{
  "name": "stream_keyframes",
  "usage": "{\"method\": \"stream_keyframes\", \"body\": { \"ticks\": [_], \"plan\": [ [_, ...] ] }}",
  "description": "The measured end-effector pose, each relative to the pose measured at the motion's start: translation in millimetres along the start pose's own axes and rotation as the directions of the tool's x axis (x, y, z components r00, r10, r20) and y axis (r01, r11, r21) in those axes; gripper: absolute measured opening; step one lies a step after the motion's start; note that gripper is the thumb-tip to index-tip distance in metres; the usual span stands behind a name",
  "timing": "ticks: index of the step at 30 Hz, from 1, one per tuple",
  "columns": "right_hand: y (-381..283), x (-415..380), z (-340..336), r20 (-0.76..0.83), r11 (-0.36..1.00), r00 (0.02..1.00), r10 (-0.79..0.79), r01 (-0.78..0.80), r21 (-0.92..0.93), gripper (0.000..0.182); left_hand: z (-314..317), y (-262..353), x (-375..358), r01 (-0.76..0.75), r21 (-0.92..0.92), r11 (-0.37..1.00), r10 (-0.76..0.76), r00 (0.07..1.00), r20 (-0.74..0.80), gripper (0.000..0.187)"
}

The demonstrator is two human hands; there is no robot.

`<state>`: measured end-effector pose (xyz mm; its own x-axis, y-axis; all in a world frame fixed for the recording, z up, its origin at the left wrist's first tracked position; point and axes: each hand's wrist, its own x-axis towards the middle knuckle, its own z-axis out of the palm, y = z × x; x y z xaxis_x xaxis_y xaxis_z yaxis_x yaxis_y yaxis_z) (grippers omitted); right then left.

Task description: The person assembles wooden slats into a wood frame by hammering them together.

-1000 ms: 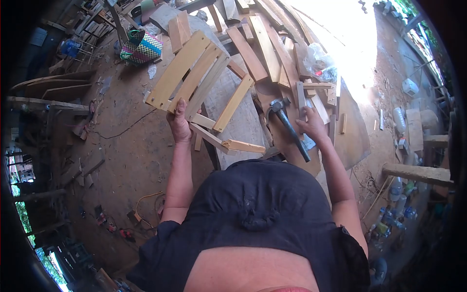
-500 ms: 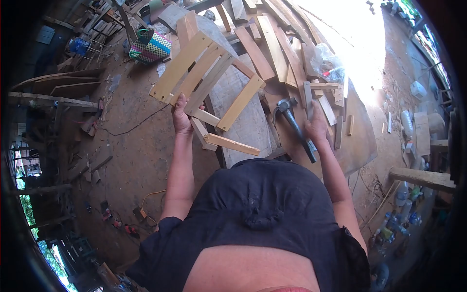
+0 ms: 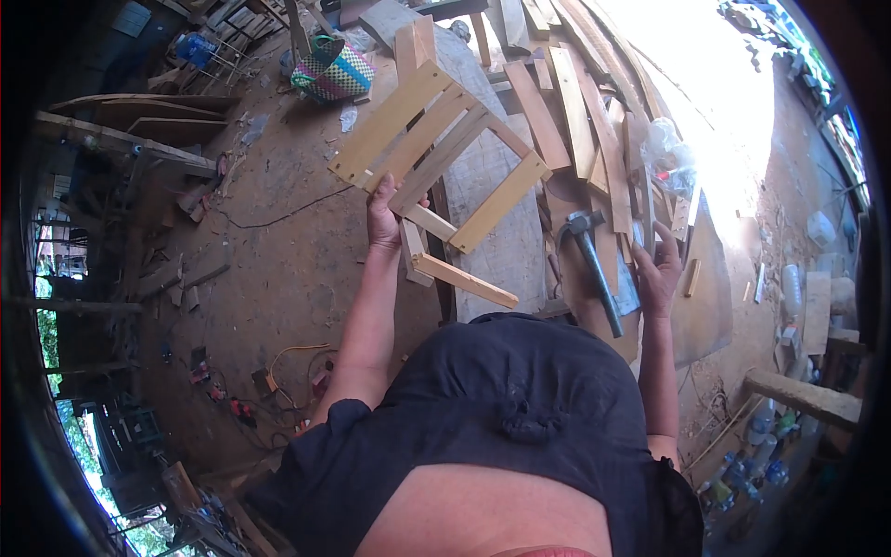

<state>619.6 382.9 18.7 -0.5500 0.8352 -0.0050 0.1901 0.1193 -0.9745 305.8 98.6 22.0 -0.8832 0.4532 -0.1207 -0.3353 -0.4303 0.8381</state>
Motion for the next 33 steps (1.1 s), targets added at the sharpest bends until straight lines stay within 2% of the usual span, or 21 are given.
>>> {"method": "stream_keyframes", "body": {
  "ticks": [2,8,15,18,20,21,22,24,25,26,29,31,33],
  "plan": [
    [-16,-3,5,0.007,0.987,0.998,-0.065,0.063,0.146,0.043,6,4,-4,-0.033,0.014,0.999,0.033,0.999,-0.01,0.05],
    [-49,-10,12,0.144,0.969,0.99,-0.008,-0.028,0.246,0.041,9,6,-7,-0.046,0.023,0.999,0.046,0.999,0.005,0.047],
    [-49,-19,20,0.159,0.955,0.987,0.013,-0.059,0.291,0.041,0,1,-6,-0.067,0.009,0.998,0.067,0.998,-0.004,0.042],
    [-57,-27,20,0.217,0.953,0.973,0.075,-0.134,0.273,0.044,2,3,-11,-0.047,-0.002,0.999,0.047,0.999,-0.004,0.039],
    [-65,-33,23,0.238,0.912,0.961,0.14,-0.219,0.347,0.046,6,1,-13,-0.019,-0.032,0.999,0.019,1.0,-0.013,0.042],
    [-68,-37,28,0.218,0.882,0.95,0.224,-0.293,0.369,0.041,9,2,-15,-0.021,-0.033,0.999,0.02,1.0,-0.013,0.042],
    [-64,-36,30,0.215,0.883,0.951,0.224,-0.291,0.368,0.041,12,2,-18,-0.028,-0.074,0.997,0.029,1.0,0.011,0.044],
    [-42,-34,33,0.356,0.888,0.898,0.257,-0.365,0.281,0.033,22,-3,-22,-0.029,-0.121,0.992,0.034,0.998,0.044,0.046],
    [-24,-32,33,0.438,0.898,0.874,0.212,-0.351,0.266,0.027,27,-6,-23,-0.03,-0.206,0.978,0.029,1.0,-0.009,0.047],
    [-20,-32,41,0.423,0.906,0.869,0.257,-0.369,0.207,0.025,32,-9,-24,-0.036,-0.29,0.956,0.019,0.998,-0.061,0.048],
    [-43,-33,68,0.41,0.942,0.888,0.209,-0.296,0.159,0.03,55,-12,-32,0.018,-0.384,0.923,-0.041,0.998,-0.052,0.045],
    [-55,-28,83,0.419,0.997,0.908,-0.004,-0.028,0.07,0.04,65,-18,-37,0.04,-0.405,0.913,-0.057,0.998,-0.03,0.047],
    [-72,-26,92,0.438,1.0,0.899,-0.01,0.001,0.02,0.042,72,-24,-38,0.085,-0.474,0.877,-0.111,0.993,-0.027,0.051]
  ]
}}
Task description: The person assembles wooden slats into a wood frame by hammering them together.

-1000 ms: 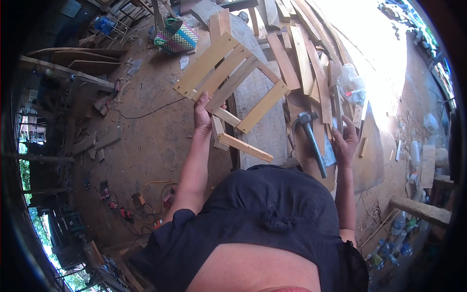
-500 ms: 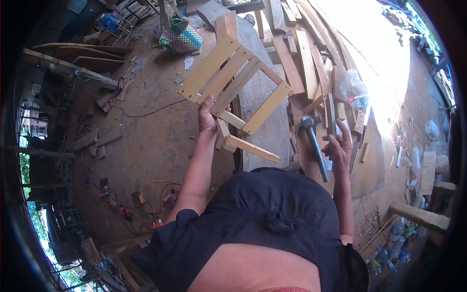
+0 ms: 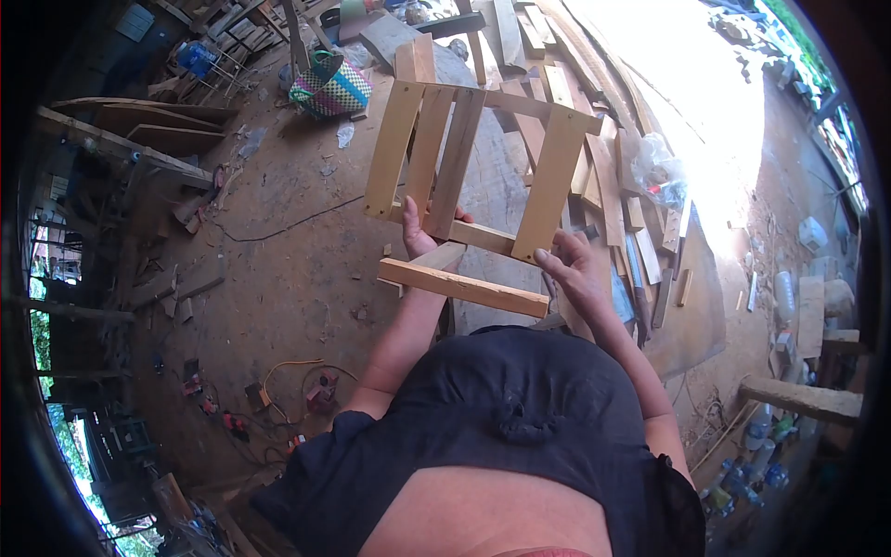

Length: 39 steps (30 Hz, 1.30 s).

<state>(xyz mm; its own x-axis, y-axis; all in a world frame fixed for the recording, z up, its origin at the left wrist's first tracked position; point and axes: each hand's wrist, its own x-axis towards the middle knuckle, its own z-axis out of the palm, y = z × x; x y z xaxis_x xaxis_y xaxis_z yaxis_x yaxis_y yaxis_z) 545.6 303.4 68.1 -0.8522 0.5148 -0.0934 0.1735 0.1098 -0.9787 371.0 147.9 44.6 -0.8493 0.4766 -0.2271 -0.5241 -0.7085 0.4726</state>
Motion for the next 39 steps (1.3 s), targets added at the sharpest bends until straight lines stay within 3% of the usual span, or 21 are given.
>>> {"method": "stream_keyframes", "body": {
  "ticks": [3,6,9,11,13,15,17,18,19,20,21,22,23,24,25,26,27,28,30,33,39],
  "plan": [
    [-15,6,6,-0.008,0.999,0.999,-0.047,0.047,0.001,0.041,-1,-6,0,0.038,-0.042,0.998,-0.036,0.998,0.056,0.052],
    [-20,14,8,0.032,0.924,0.997,-0.068,0.051,0.379,0.031,-4,-8,-5,0.123,-0.068,0.99,-0.118,0.991,0.065,0.051],
    [-33,24,1,0.056,0.901,0.997,-0.059,0.029,0.433,0.028,-10,-17,-6,0.263,-0.206,0.943,-0.262,0.965,0.033,0.054],
    [-50,29,-8,0.064,0.943,0.996,-0.056,0.032,0.33,0.028,-21,-23,-3,0.272,-0.264,0.925,-0.279,0.96,0.011,0.057],
    [-56,38,-14,0.1,0.964,0.992,-0.071,0.043,0.261,0.031,-13,-25,-16,0.344,-0.133,0.93,-0.324,0.934,0.151,0.058],
    [-61,52,-25,0.115,0.978,0.991,-0.072,0.047,0.204,0.031,-21,-23,-28,0.422,-0.081,0.903,-0.402,0.896,0.186,0.057],
    [-82,63,-41,0.213,0.993,0.971,-0.109,0.114,-0.013,0.032,-34,-13,-34,0.471,0.446,0.761,-0.612,0.749,0.254,0.054],
    [-79,76,-48,0.25,0.973,0.946,-0.206,0.225,-0.049,0.032,-44,-4,-35,0.472,0.459,0.752,-0.622,0.739,0.259,0.054],
    [-87,84,-53,0.228,0.973,0.95,-0.211,0.227,-0.046,0.032,-58,9,-34,0.452,0.636,0.626,-0.686,0.707,0.171,0.05],
    [-99,90,-59,0.298,0.943,0.929,-0.221,0.281,-0.179,0.032,-71,22,-29,0.414,0.782,0.466,-0.728,0.682,0.073,0.046],
    [-111,95,-62,0.368,0.891,0.905,-0.215,0.336,-0.305,0.032,-85,36,-22,0.319,0.853,0.414,-0.643,0.765,0.025,0.043],
    [-119,102,-64,0.349,0.893,0.911,-0.221,0.333,-0.304,0.032,-93,50,-14,0.228,0.91,0.345,-0.543,0.84,-0.005,0.041],
    [-127,109,-65,0.431,0.865,0.879,-0.202,0.367,-0.344,0.032,-91,66,-7,0.23,0.91,0.344,-0.379,0.921,-0.09,0.042],
    [-133,117,-64,0.512,0.833,0.841,-0.175,0.404,-0.379,0.032,-82,75,-2,0.231,0.909,0.347,-0.197,0.966,-0.17,0.046],
    [-134,127,-62,0.505,0.833,0.844,-0.18,0.404,-0.379,0.032,-73,77,3,0.225,0.912,0.342,-0.2,0.966,-0.164,0.046],
    [-131,141,-57,0.573,0.812,0.812,-0.114,0.409,-0.417,0.034,-56,80,4,-0.009,0.928,0.372,0.035,0.999,-0.005,0.055],
    [-127,153,-51,0.634,0.788,0.772,-0.045,0.418,-0.453,0.035,-44,82,8,-0.243,0.906,0.347,0.269,0.951,0.152,0.065],
    [-121,164,-44,0.684,0.743,0.691,-0.235,0.581,-0.332,0.032,-40,81,15,-0.246,0.907,0.343,0.271,0.95,0.155,0.065],
    [-140,157,-34,0.708,0.721,0.687,-0.164,0.573,-0.389,0.034,-34,78,29,-0.377,0.854,0.359,0.188,0.925,0.33,0.083],
    [-153,158,-22,0.745,0.662,0.66,-0.095,0.601,-0.448,0.036,-31,68,41,-0.314,0.833,0.455,0.049,0.943,0.329,0.082],
    [-153,160,-15,0.796,0.608,0.601,-0.075,0.66,-0.441,0.037,-42,61,46,-0.276,0.789,0.549,0.058,0.954,0.294,0.041]
  ]
}}
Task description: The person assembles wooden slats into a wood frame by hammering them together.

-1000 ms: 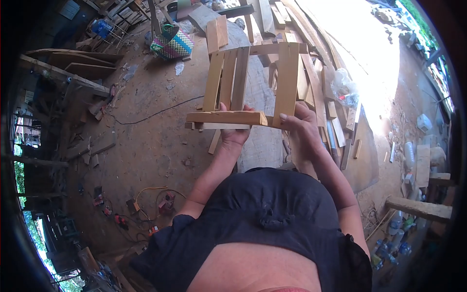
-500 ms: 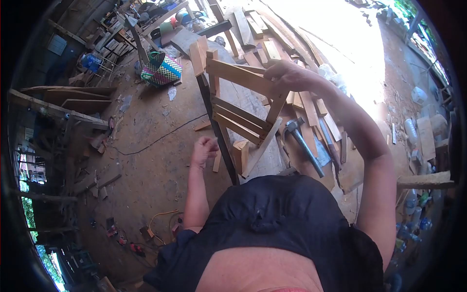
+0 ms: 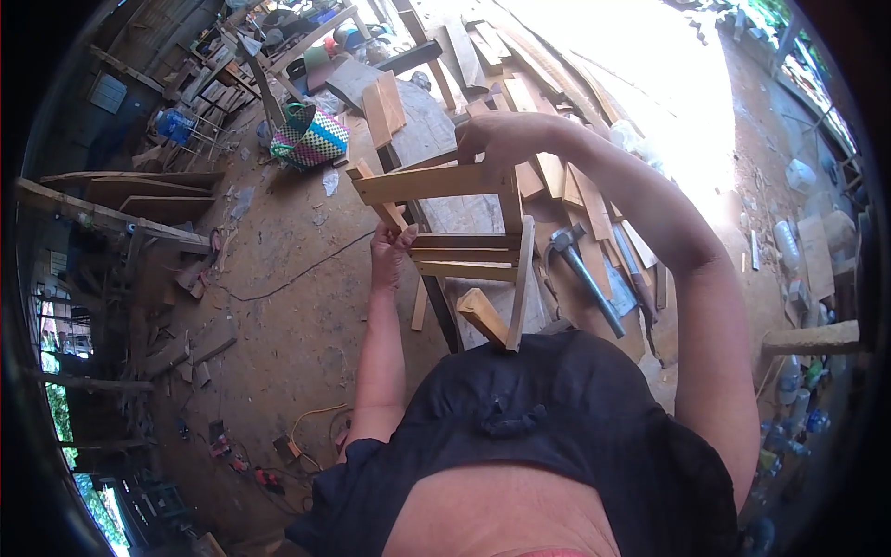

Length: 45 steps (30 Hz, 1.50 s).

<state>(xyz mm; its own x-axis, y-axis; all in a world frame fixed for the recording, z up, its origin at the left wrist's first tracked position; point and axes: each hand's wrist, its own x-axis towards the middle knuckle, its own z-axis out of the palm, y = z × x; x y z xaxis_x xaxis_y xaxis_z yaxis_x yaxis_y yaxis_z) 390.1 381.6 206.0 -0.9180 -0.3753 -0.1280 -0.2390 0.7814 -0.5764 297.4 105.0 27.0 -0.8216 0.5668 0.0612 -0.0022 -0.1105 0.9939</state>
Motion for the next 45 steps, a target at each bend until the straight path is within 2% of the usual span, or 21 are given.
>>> {"method": "stream_keyframes", "body": {
  "ticks": [1,2,4,5,7,8,10,11,12,14,16,17,20,22,24,26,28,30,39,42,45],
  "plan": [
    [0,0,0,-0.012,0.999,0.999,-0.053,0.053,-0.012,0.038,1,2,-1,0.004,0.013,1.0,-0.004,1.0,0.019,0.028],
    [0,1,0,-0.005,0.998,0.998,-0.059,0.059,-0.014,0.038,2,4,-2,0.003,0.011,1.0,-0.003,1.0,0.01,0.028],
    [1,0,-1,-0.034,0.996,0.997,-0.074,0.073,-0.05,0.035,3,7,-2,-0.002,0.009,1.0,0.002,1.0,0.023,0.012],
    [1,-1,-1,-0.025,0.995,0.996,-0.085,0.083,-0.056,0.035,4,3,-2,-0.006,0.007,1.0,0.006,1.0,0.009,0.012],
    [-1,-3,-1,-0.062,0.992,0.996,-0.071,0.077,0.101,0.033,7,-7,-5,-0.028,-0.137,0.99,0.016,0.997,-0.081,0.008],
    [0,-4,0,-0.048,0.991,0.995,-0.09,0.094,0.094,0.033,10,-8,-7,-0.037,-0.138,0.99,0.023,0.994,-0.104,0.008],
    [7,-8,4,-0.245,0.964,0.968,0.049,0.018,0.264,0.038,14,-8,-13,-0.047,-0.196,0.979,0.016,0.988,-0.155,0.009],
    [15,-11,7,-0.315,0.944,0.945,0.086,0.024,0.33,0.042,15,-5,-15,-0.051,-0.164,0.985,0.025,0.987,-0.158,0.011],
    [21,-16,10,-0.379,0.918,0.916,0.131,0.033,0.395,0.047,14,-8,-17,-0.057,-0.168,0.984,0.026,0.983,-0.183,0.011],
    [27,-30,13,-0.465,0.872,0.828,0.314,-0.057,0.487,0.053,14,-12,-20,-0.127,-0.117,0.985,0.098,0.969,-0.226,0.011],
    [26,-46,25,-0.521,0.865,0.793,0.315,-0.014,0.501,0.054,18,-9,-24,-0.132,-0.121,0.984,0.098,0.962,-0.253,0.011],
    [24,-54,34,-0.488,0.826,0.784,0.384,-0.055,0.561,0.053,18,-9,-25,-0.164,-0.119,0.979,0.13,0.959,-0.252,0.012],
    [41,-68,70,-0.494,0.832,0.781,0.382,-0.058,0.552,0.048,21,-8,-27,-0.184,-0.11,0.977,0.15,0.953,-0.264,0.015],
    [51,-70,98,-0.491,0.797,0.788,0.373,-0.001,0.604,0.045,21,-9,-28,-0.17,-0.125,0.977,0.129,0.95,-0.283,0.016],
    [35,-71,108,-0.404,0.668,0.804,0.436,0.011,0.744,0.047,21,-8,-29,-0.18,-0.114,0.977,0.142,0.949,-0.283,0.017],
    [32,-72,120,-0.391,0.646,0.81,0.436,0.02,0.763,0.045,23,-9,-30,-0.184,-0.107,0.977,0.149,0.951,-0.271,0.017],
    [38,-71,129,-0.441,0.69,0.779,0.445,0.015,0.723,0.043,21,-9,-31,-0.138,-0.086,0.987,0.107,0.95,-0.292,0.013],
    [34,-72,127,-0.322,0.585,0.787,0.527,-0.061,0.808,0.041,19,-12,-30,-0.178,-0.084,0.98,0.15,0.953,-0.264,0.012],
    [55,-66,150,-0.379,0.517,0.783,0.493,0.087,0.852,0.041,23,-7,-37,-0.114,-0.089,0.99,0.082,0.95,-0.302,0.015],
    [57,-66,156,-0.39,0.474,0.773,0.499,0.134,0.87,0.04,23,0,-41,-0.095,-0.133,0.987,0.056,0.96,-0.275,0.014],
    [48,-66,155,-0.418,0.46,0.756,0.504,0.174,0.871,0.038,23,5,-45,-0.145,-0.175,0.974,0.105,0.969,-0.224,0.016]
  ]
}}
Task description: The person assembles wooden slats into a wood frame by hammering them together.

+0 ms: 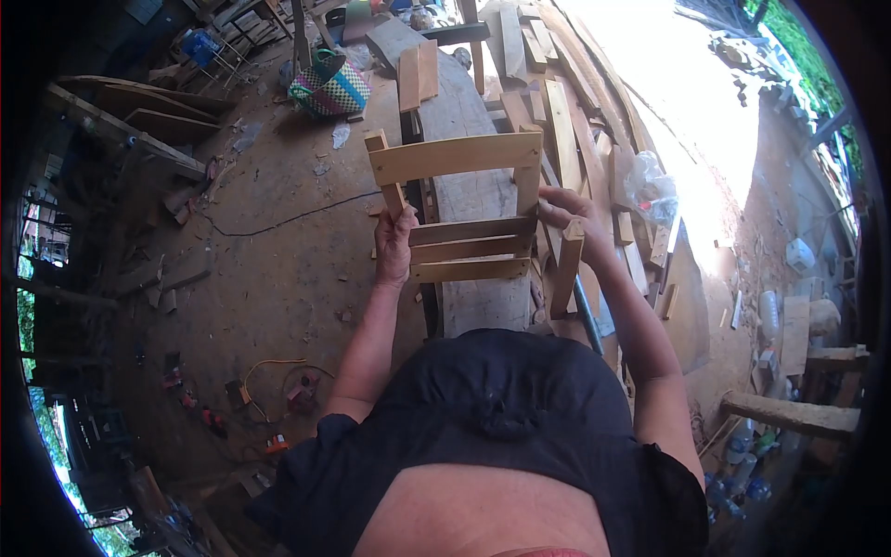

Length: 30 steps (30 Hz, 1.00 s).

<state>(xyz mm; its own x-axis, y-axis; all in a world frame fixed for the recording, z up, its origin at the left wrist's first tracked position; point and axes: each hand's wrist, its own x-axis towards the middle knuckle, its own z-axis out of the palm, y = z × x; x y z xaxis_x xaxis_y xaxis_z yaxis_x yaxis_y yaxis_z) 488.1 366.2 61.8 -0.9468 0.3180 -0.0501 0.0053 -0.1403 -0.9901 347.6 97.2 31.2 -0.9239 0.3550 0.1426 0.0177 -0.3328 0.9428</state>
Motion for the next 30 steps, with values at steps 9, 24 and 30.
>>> {"method": "stream_keyframes", "body": {
  "ticks": [9,24,30],
  "plan": [
    [-11,7,2,-0.053,0.992,0.992,-0.113,0.11,-0.067,0.035,-6,18,23,0.448,-0.047,0.893,-0.446,0.894,0.036,0.025],
    [-6,-5,0,-0.193,0.989,0.979,-0.063,0.087,0.119,0.041,-3,34,31,0.88,-0.237,0.412,-0.85,0.464,0.248,0.029],
    [-40,-7,1,-0.256,0.983,0.957,0.138,-0.101,0.154,0.046,22,78,11,0.757,-0.195,0.623,-0.732,0.653,0.197,0.039]
  ]
}}
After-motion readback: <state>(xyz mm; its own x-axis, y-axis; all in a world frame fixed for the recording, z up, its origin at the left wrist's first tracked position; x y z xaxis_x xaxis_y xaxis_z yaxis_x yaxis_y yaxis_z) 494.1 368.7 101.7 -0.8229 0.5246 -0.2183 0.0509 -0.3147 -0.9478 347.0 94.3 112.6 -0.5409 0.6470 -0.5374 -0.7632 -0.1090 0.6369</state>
